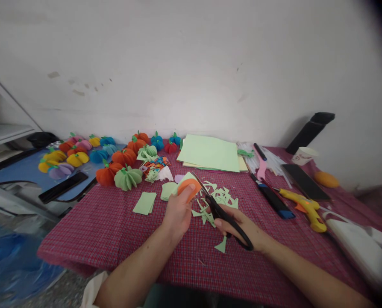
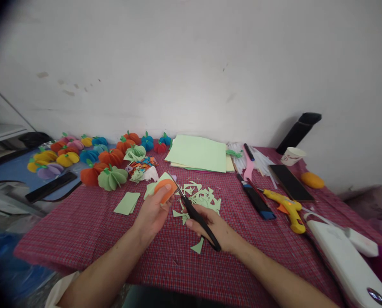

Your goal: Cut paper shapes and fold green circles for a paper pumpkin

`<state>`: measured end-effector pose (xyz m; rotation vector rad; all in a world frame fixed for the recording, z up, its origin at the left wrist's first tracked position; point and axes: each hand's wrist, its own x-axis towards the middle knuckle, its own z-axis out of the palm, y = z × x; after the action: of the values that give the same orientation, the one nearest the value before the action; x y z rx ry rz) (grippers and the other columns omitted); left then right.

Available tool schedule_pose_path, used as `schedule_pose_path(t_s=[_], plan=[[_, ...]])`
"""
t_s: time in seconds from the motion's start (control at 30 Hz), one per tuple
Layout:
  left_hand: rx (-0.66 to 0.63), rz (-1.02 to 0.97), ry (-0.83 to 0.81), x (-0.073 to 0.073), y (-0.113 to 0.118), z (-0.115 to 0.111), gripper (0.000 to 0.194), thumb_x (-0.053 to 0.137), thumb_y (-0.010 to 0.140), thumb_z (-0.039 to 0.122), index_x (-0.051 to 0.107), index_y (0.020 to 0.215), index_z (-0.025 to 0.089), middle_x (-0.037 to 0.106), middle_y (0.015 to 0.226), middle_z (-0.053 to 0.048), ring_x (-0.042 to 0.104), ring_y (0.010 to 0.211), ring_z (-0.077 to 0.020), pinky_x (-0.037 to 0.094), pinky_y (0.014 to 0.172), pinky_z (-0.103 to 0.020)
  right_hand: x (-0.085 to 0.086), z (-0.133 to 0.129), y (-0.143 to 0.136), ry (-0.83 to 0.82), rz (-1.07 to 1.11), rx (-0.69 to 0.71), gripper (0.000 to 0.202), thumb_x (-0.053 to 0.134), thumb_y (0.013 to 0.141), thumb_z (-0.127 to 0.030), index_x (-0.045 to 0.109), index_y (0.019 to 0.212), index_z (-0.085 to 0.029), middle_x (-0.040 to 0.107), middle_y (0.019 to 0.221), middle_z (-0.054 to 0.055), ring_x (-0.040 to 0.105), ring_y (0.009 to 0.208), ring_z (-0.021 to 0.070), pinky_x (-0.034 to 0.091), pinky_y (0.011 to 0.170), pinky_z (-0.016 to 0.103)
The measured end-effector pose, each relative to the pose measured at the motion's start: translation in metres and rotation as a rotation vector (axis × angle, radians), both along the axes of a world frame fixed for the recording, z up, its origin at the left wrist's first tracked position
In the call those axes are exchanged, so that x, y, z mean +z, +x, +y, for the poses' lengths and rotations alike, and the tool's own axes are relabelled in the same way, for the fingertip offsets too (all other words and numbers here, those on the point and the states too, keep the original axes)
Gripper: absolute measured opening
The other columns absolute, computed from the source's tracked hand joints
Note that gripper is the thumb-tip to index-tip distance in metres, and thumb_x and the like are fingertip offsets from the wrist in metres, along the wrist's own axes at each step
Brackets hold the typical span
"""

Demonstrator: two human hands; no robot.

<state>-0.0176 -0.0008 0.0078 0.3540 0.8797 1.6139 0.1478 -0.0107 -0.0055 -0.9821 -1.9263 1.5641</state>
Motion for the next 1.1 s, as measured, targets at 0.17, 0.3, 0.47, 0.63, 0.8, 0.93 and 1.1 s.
schedule_pose_path(t_s=[0.17,0.3,0.47,0.63,0.8,0.93,1.1], plan=[[0.010,0.007,0.004,-0.002,0.000,0.001,0.011,0.071,0.057,0.016,0.063,0.065,0.012,0.064,0.066,0.000,0.058,0.064,-0.0102,0.043,0.064,-0.023,-0.004,0.003,0.002,0.001,0.016,0.001,0.030,0.051,0.080,-0.041,0.049,0.095,-0.015,0.036,0.062,-0.004,0.035,0.054,0.0069,0.029,0.048,0.019],[0.011,0.021,0.013,-0.003,0.000,0.002,0.012,0.070,0.057,0.017,0.063,0.065,0.013,0.064,0.066,0.000,0.057,0.063,-0.0104,0.043,0.064,-0.023,-0.007,0.006,0.004,-0.012,0.012,0.000,0.029,0.052,0.080,-0.041,0.050,0.092,-0.015,0.035,0.062,-0.004,0.034,0.052,0.0066,0.027,0.047,0.019],[-0.004,0.038,0.037,-0.003,-0.001,0.002,0.012,0.069,0.058,0.018,0.062,0.066,0.012,0.064,0.066,-0.001,0.058,0.063,-0.0111,0.043,0.063,-0.023,-0.006,0.007,0.007,0.008,-0.014,0.000,0.028,0.052,0.080,-0.041,0.051,0.092,-0.015,0.036,0.063,-0.004,0.035,0.053,0.0067,0.027,0.047,0.019],[-0.010,0.040,0.071,-0.004,-0.002,0.002,0.009,0.069,0.058,0.016,0.063,0.064,0.013,0.064,0.064,0.000,0.058,0.061,-0.0102,0.043,0.063,-0.023,0.001,0.010,0.012,0.033,-0.060,0.029,0.027,0.052,0.079,-0.041,0.053,0.086,-0.015,0.036,0.061,-0.004,0.035,0.052,0.0065,0.025,0.046,0.019],[-0.026,0.054,0.049,-0.004,-0.002,0.002,0.009,0.069,0.058,0.016,0.064,0.063,0.013,0.065,0.064,0.000,0.058,0.061,-0.0107,0.043,0.062,-0.024,0.009,0.013,0.018,0.021,-0.118,0.070,0.029,0.050,0.080,-0.043,0.053,0.084,-0.014,0.037,0.061,-0.004,0.035,0.052,0.0066,0.025,0.047,0.019],[-0.032,0.078,0.038,-0.004,-0.002,0.002,0.009,0.069,0.058,0.016,0.064,0.064,0.012,0.065,0.063,0.000,0.058,0.060,-0.0107,0.042,0.062,-0.023,0.012,0.013,0.020,-0.005,-0.118,0.090,0.035,0.050,0.079,-0.045,0.050,0.097,-0.016,0.040,0.065,-0.003,0.037,0.056,0.0078,0.030,0.049,0.019],[-0.084,0.109,0.043,-0.005,0.001,0.001,0.009,0.068,0.059,0.019,0.064,0.064,0.012,0.064,0.062,-0.001,0.058,0.059,-0.0114,0.042,0.060,-0.023,0.013,0.012,0.019,-0.020,-0.097,0.116,0.033,0.049,0.080,-0.045,0.049,0.095,-0.016,0.040,0.067,-0.003,0.038,0.057,0.0081,0.030,0.051,0.020]])
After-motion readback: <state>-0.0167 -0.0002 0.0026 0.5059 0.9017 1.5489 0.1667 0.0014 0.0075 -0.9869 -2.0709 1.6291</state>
